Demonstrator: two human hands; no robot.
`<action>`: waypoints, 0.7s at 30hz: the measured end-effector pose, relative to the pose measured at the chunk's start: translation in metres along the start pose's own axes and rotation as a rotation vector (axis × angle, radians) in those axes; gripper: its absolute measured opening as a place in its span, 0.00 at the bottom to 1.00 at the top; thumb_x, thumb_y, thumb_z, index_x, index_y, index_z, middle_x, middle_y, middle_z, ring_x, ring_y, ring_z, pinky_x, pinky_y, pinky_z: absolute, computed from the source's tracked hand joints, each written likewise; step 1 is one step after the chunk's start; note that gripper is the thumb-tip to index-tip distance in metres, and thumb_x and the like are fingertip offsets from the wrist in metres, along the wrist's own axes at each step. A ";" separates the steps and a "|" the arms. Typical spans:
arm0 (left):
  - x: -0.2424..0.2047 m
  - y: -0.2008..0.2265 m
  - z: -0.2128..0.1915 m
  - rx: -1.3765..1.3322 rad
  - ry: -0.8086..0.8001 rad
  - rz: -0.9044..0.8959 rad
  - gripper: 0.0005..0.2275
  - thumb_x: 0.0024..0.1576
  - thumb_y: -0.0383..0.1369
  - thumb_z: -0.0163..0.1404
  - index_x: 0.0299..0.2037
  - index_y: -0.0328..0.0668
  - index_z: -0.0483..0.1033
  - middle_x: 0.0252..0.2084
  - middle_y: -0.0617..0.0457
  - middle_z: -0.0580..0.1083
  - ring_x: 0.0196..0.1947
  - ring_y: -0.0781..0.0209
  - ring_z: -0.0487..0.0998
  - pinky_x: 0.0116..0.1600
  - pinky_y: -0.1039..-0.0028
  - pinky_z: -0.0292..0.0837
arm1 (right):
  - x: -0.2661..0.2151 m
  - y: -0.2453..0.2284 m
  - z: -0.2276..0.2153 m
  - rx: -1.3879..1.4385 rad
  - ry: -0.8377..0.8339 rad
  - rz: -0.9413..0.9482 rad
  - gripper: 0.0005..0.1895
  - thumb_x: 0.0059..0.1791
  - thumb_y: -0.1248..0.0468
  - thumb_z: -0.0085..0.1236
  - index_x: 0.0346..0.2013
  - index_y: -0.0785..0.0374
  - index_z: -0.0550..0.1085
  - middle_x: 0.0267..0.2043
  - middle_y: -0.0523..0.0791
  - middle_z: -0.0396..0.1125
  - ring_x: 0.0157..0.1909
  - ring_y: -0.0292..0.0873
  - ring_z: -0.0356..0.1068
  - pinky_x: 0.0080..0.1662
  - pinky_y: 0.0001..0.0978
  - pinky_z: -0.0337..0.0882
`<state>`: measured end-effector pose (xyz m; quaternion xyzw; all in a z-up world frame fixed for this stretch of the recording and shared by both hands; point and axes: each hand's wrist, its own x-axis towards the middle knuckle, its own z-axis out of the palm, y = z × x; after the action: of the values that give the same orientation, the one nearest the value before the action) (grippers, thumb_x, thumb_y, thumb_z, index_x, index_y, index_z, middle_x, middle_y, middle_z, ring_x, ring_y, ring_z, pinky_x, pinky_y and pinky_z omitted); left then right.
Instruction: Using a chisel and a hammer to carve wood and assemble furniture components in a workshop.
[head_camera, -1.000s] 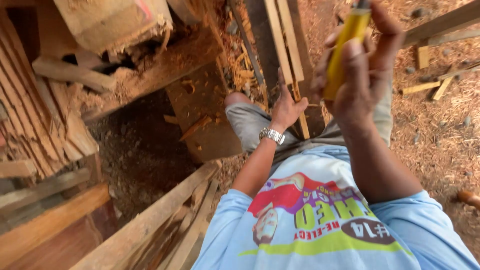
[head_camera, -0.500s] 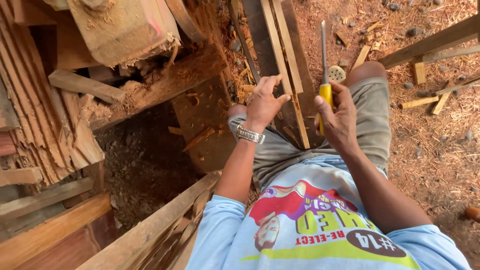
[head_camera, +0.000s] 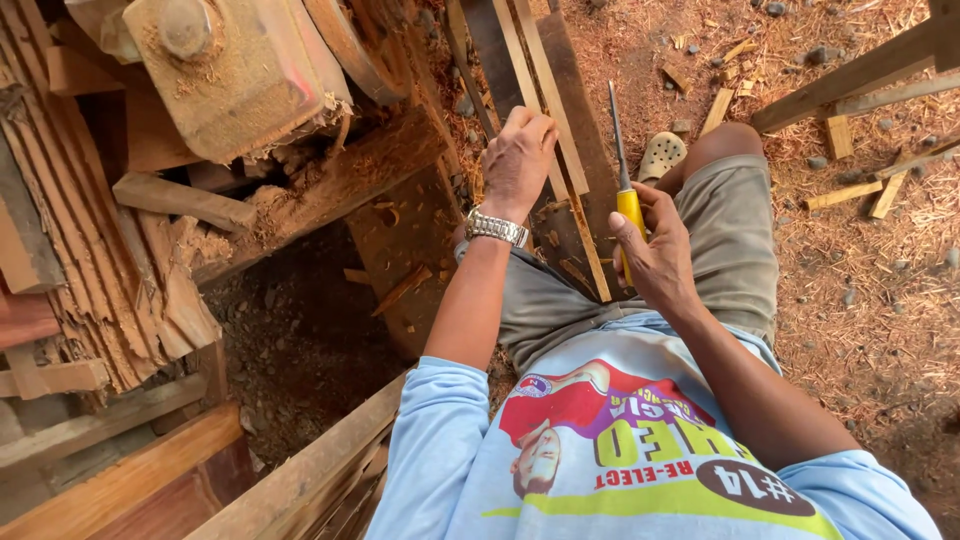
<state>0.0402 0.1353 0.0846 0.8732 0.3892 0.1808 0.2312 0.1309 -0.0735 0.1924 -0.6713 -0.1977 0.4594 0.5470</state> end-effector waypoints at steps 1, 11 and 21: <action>0.001 -0.001 0.003 0.002 -0.003 -0.002 0.05 0.58 0.35 0.58 0.39 0.46 0.82 0.42 0.54 0.79 0.29 0.65 0.81 0.32 0.80 0.79 | 0.000 0.001 0.000 0.002 -0.001 0.003 0.24 0.57 0.60 0.52 0.64 0.67 0.60 0.39 0.46 0.64 0.21 0.31 0.62 0.20 0.23 0.63; 0.018 -0.024 -0.003 -0.078 -0.029 -0.112 0.07 0.68 0.34 0.48 0.41 0.40 0.74 0.43 0.50 0.73 0.32 0.64 0.78 0.30 0.79 0.77 | 0.001 -0.001 0.001 -0.002 -0.044 0.025 0.25 0.56 0.61 0.51 0.65 0.68 0.60 0.41 0.46 0.66 0.21 0.31 0.62 0.19 0.24 0.62; 0.018 0.002 -0.034 -0.063 -0.244 -0.077 0.06 0.57 0.37 0.59 0.37 0.47 0.78 0.42 0.55 0.76 0.29 0.69 0.77 0.31 0.81 0.76 | -0.015 0.000 0.005 -0.193 -0.099 0.162 0.25 0.54 0.60 0.52 0.64 0.64 0.64 0.34 0.45 0.68 0.22 0.32 0.63 0.20 0.26 0.65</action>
<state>0.0357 0.1570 0.1162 0.8654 0.3853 0.0765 0.3109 0.1195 -0.0823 0.1988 -0.7110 -0.2131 0.5135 0.4306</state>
